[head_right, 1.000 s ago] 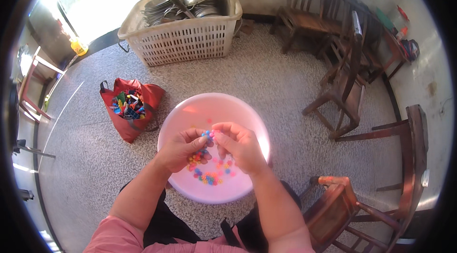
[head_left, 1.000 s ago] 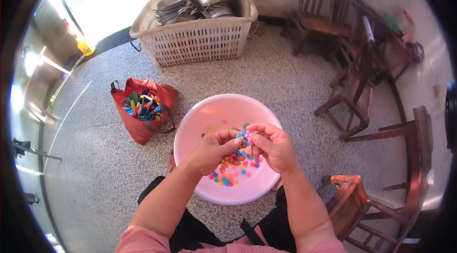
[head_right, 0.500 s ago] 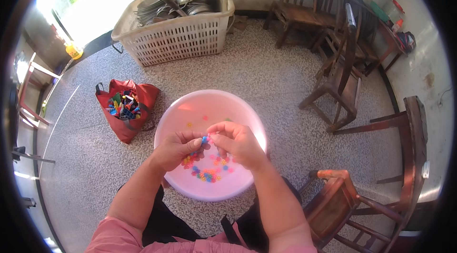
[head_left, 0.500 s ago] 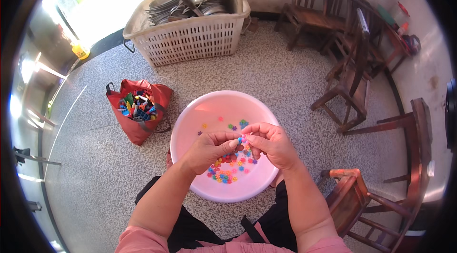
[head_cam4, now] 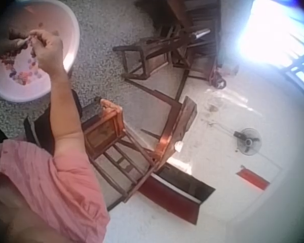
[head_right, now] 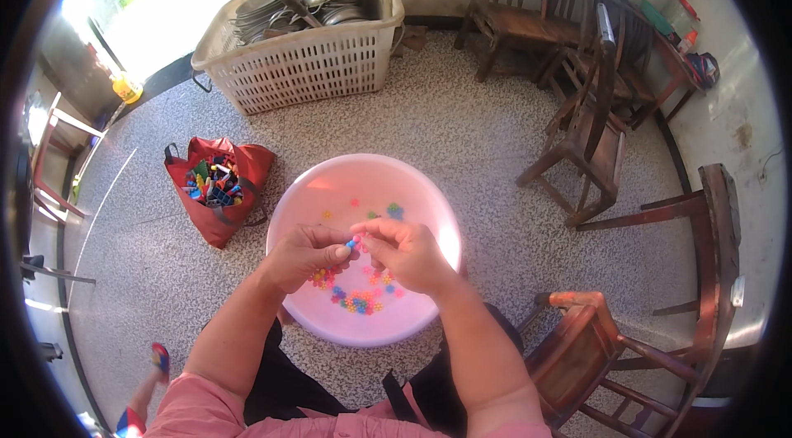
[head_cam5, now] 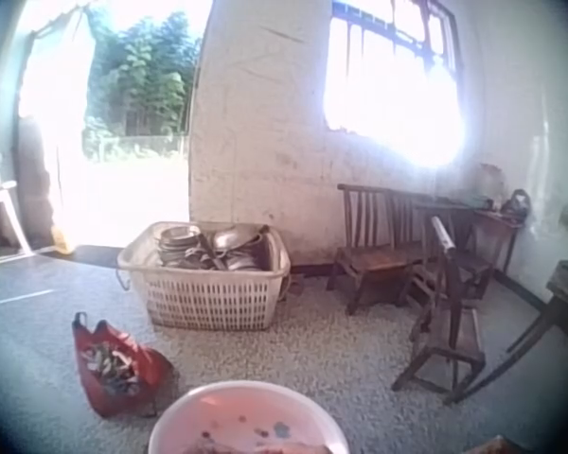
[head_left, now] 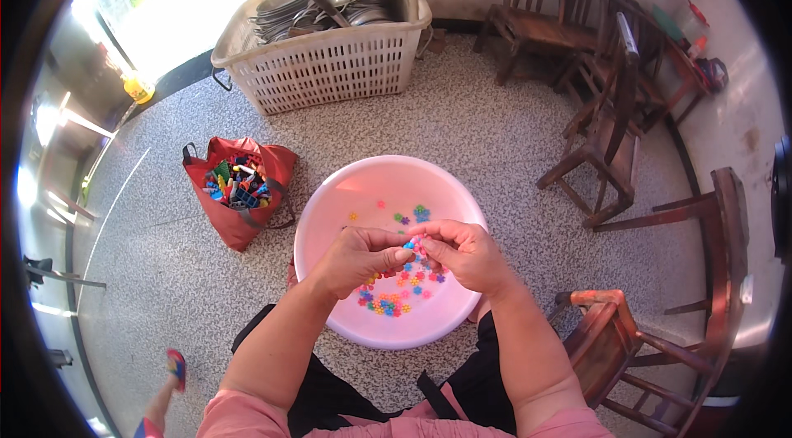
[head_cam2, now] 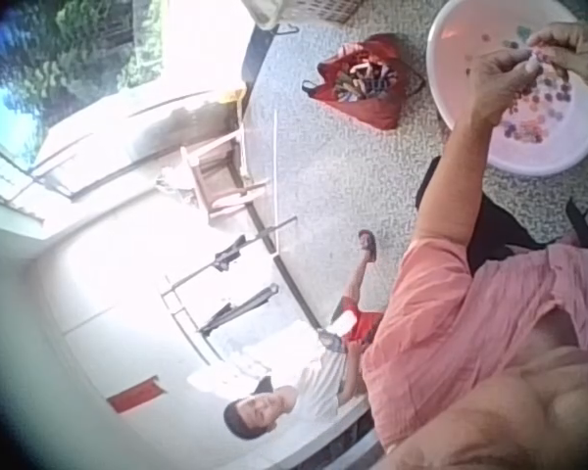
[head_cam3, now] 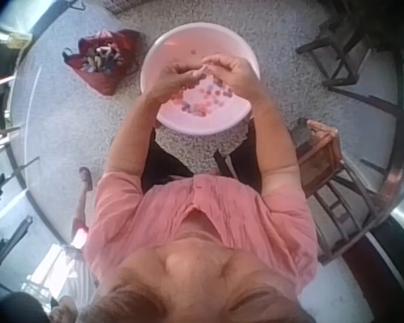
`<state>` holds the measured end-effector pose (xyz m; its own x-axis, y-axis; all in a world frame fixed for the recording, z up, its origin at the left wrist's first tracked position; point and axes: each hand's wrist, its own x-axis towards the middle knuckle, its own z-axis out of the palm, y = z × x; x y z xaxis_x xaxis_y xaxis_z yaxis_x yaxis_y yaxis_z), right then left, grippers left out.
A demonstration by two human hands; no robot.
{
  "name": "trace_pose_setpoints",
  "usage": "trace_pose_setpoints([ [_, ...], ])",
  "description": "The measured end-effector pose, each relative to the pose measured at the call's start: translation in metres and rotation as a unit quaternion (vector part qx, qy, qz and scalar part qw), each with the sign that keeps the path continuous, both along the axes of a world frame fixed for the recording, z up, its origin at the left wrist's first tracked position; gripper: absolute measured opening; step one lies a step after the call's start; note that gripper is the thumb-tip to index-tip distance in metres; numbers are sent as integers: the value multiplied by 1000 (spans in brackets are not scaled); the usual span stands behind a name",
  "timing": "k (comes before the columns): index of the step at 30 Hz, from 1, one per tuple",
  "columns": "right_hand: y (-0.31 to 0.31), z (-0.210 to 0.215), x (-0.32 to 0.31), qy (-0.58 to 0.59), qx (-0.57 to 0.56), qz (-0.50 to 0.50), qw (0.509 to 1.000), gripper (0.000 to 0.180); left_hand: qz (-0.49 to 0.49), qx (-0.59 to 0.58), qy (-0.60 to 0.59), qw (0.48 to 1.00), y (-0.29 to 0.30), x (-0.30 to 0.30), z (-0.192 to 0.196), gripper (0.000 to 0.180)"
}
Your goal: The recorder is assembling colorful plastic star-shaped toy pieces into chains or clusters.
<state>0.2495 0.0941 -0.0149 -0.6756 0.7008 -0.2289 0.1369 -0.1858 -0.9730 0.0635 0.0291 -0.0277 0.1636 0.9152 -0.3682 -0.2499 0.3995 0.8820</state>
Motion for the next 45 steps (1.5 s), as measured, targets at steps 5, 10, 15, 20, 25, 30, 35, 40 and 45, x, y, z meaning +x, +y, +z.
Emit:
trace_pose_setpoints([
  [5,-1,-4,-3,-23,54,-21,998,21,11,-1,38,999,1,0,-1,31],
  [10,0,-15,-3,-33,92,-12,995,21,11,-5,55,998,1,1,-3,29],
  [15,-2,-11,-3,-61,120,10,991,22,-1,-29,63,998,1,3,-1,24],
  [20,-2,-15,-4,-32,108,26,993,28,6,-15,31,999,2,1,-5,28],
  [25,1,-43,3,51,-3,-99,994,36,104,-13,-47,993,9,-17,7,34],
  [30,21,-132,35,-222,-69,-54,971,30,205,11,-116,972,1,-41,27,27],
  [35,31,-271,72,-395,-94,-98,909,28,251,8,-139,958,-7,-46,34,26],
  [40,13,-301,58,-490,79,-34,868,41,281,-2,-139,950,-27,-51,35,28],
  [45,33,-366,54,-527,104,-9,843,56,308,22,-129,942,-46,-54,23,30],
])
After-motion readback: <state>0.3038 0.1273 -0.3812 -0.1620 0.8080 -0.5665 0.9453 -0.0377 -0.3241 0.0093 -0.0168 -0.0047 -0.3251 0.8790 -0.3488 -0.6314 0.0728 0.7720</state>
